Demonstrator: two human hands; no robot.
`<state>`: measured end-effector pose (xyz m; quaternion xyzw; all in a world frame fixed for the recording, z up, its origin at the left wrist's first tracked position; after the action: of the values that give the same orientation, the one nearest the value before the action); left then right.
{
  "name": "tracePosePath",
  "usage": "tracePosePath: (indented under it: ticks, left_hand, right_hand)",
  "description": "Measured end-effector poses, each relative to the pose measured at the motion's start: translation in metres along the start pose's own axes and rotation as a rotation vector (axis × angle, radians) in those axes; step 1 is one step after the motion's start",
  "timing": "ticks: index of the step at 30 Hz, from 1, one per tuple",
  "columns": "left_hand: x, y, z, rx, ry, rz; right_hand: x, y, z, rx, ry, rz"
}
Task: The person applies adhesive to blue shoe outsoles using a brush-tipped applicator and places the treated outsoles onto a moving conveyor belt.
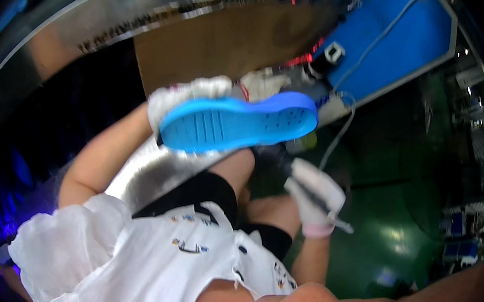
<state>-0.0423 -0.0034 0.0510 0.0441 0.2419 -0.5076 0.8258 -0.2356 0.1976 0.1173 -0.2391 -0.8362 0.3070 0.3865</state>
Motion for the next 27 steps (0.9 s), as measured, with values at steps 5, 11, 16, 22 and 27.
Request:
tracePosePath:
  ticks: [5,11,16,22,27]
  left_hand:
    - [-0.032,-0.001,0.051,0.061,0.153,0.003]
    - [-0.027,-0.003,0.249,-0.492,0.142,0.584]
    - [0.082,0.016,0.318,-0.242,-0.715,1.075]
    - [0.080,0.142,0.329,0.691,-2.413,1.338]
    - [0.076,0.160,0.324,-0.517,-2.429,1.238]
  right_hand:
    - [-0.006,-0.002,-0.030,0.115,-0.234,0.001]
    - [-0.022,-0.007,-0.013,-0.088,-0.441,0.023]
    - [-0.037,0.003,-0.015,-0.052,-0.465,0.035]
    - [-0.040,0.027,0.024,-0.401,-0.408,-0.022]
    - [-0.048,0.042,0.043,-0.629,-0.609,0.163]
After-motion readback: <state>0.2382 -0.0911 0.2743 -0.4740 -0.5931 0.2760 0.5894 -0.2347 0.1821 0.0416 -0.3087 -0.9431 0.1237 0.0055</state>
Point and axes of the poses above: each hand's wrist, its own y-axis away from the middle knuckle, its own x-axis out of the back of the hand, z = x × y, the point moved 7 cm from there along -y, towards the middle knuckle, and after that the axes turned 11 degrees about z, right-handed, at the moved point
